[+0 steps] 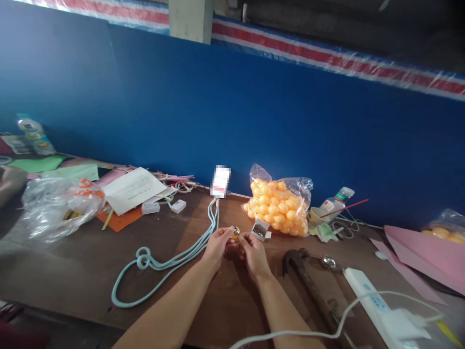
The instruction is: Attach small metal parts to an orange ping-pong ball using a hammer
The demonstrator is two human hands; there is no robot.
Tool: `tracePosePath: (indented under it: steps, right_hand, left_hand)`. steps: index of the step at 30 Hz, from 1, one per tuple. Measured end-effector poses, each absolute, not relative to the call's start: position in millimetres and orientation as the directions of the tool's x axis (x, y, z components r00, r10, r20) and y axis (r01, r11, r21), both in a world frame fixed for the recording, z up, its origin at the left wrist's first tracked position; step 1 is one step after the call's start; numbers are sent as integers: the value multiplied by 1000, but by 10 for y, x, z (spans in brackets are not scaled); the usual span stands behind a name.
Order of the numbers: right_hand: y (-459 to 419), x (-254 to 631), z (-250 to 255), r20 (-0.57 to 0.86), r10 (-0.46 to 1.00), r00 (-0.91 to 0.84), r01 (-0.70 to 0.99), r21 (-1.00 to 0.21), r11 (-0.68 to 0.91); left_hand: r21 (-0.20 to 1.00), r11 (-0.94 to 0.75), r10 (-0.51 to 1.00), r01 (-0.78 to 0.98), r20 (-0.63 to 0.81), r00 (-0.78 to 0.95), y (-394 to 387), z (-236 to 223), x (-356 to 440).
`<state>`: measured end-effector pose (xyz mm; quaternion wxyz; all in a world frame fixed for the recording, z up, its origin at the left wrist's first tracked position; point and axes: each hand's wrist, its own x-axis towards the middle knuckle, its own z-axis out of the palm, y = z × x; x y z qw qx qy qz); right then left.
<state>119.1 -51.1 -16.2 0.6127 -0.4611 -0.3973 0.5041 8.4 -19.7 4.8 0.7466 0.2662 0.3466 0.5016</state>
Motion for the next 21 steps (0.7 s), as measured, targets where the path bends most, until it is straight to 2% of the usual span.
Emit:
tracePosePath:
  steps: [21]
  right_hand:
    - [-504,1202,-157,47,971,234,-183,-979,92]
  left_hand:
    - [823,301,949,-481,-209,237,-194,-10,88]
